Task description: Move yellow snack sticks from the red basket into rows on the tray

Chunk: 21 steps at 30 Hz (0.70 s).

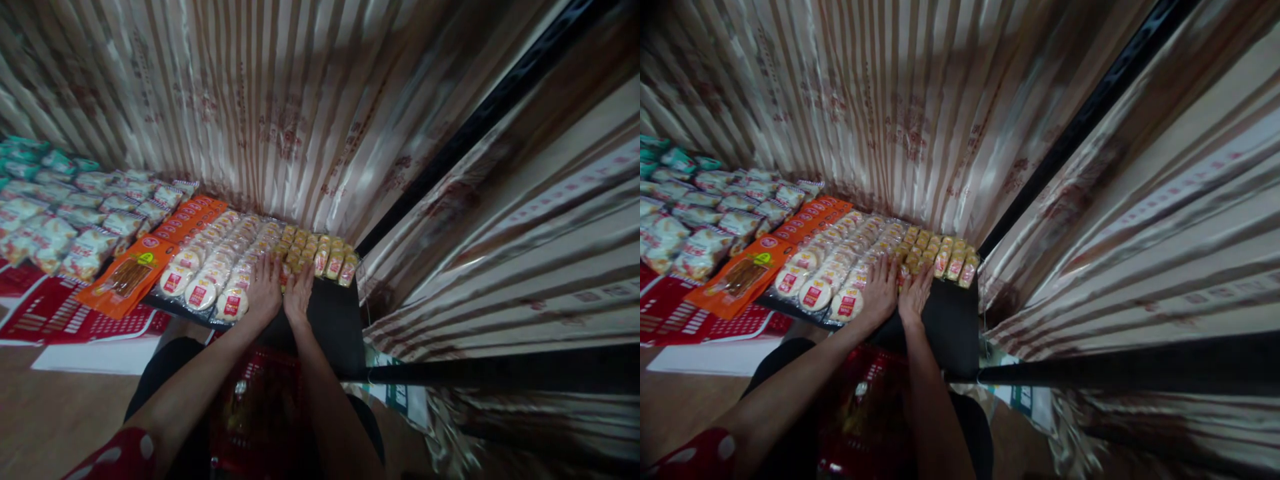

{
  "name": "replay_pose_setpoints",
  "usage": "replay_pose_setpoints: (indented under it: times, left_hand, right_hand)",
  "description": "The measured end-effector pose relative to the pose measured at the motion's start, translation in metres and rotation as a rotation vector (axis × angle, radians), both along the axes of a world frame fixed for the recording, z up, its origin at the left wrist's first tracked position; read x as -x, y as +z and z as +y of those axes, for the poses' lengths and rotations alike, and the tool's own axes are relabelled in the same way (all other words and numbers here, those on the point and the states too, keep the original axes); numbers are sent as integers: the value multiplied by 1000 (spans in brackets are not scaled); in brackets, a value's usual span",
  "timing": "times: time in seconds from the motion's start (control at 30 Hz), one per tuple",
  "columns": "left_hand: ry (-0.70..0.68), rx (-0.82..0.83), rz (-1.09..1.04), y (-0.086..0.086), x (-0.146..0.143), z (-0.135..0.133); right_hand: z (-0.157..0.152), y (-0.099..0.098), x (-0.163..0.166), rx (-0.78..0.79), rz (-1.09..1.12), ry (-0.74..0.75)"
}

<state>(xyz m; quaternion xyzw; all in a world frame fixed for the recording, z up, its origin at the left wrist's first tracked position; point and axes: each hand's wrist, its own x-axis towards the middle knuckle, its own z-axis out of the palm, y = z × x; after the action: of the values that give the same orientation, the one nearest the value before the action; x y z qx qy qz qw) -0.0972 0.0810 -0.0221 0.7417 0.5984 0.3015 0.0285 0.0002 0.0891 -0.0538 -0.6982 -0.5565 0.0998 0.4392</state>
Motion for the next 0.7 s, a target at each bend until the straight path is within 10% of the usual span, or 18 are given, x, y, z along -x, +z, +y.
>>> replay_pose_setpoints:
  times: [0.7]
  left_hand:
    - [-88, -65, 233, 26, -10, 46]
  right_hand:
    - [25, 22, -19, 49, -231, 33]
